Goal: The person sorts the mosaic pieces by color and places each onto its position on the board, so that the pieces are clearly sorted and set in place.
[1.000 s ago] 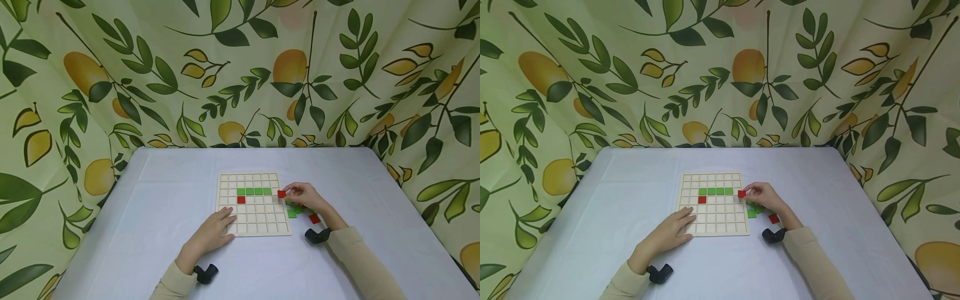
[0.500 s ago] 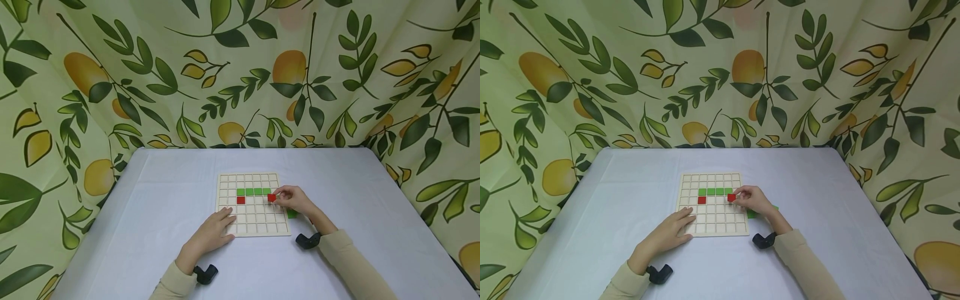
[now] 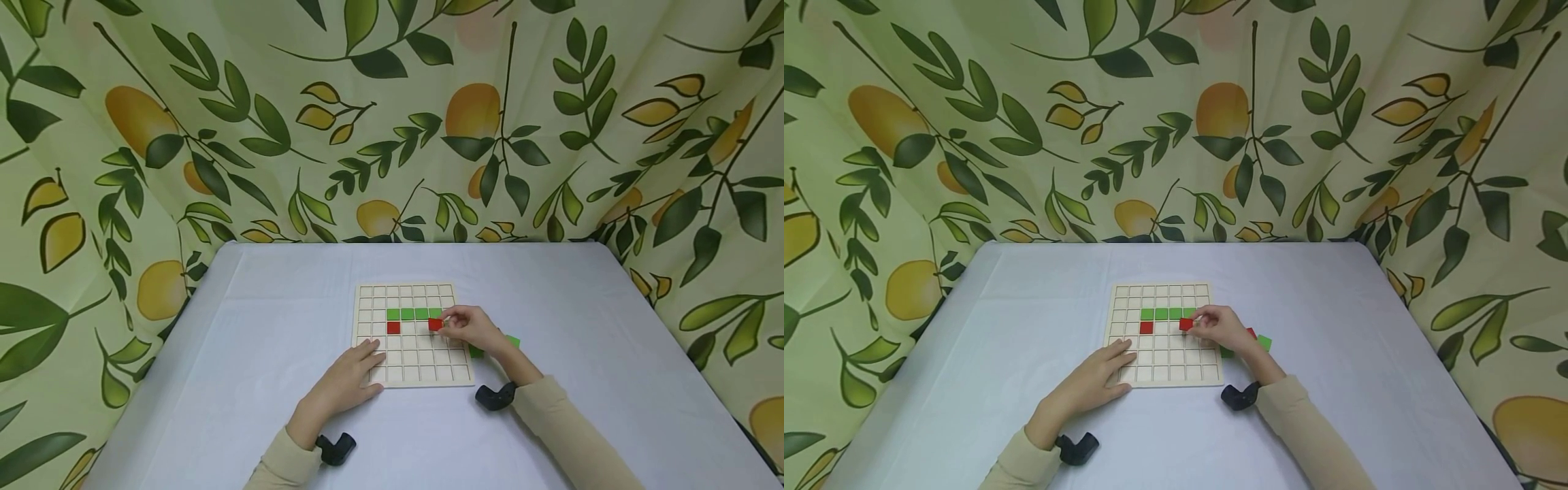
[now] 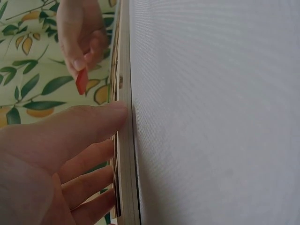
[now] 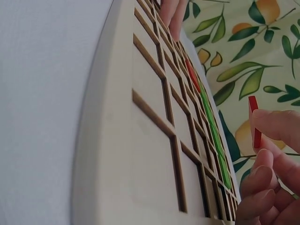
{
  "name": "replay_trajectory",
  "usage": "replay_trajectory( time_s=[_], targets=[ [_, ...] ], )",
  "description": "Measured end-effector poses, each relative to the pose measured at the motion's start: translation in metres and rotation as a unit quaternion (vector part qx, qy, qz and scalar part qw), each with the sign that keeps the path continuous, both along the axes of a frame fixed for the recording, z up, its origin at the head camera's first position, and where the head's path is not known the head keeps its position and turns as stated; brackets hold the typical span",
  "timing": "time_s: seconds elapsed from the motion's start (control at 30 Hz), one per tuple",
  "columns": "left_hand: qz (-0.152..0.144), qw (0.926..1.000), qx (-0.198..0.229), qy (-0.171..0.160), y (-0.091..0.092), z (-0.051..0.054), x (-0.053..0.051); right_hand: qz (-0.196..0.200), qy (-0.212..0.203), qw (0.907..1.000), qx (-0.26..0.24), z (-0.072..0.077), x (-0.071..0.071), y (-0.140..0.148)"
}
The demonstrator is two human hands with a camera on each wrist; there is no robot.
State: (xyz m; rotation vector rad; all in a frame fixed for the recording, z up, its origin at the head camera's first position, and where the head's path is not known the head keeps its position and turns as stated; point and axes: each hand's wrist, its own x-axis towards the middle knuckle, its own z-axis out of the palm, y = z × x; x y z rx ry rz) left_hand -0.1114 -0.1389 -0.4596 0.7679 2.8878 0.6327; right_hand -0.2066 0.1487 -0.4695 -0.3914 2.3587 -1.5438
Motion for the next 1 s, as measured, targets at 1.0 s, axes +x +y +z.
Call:
replay_trajectory(
  time_s=[1.0],
  targets=[
    [0.005,0.9998,-0.001,-0.018,0.0,0.003,0.001,-0.001,0.017,0.9997,0.02,-0.004,-0.001,-0.035]
  ],
)
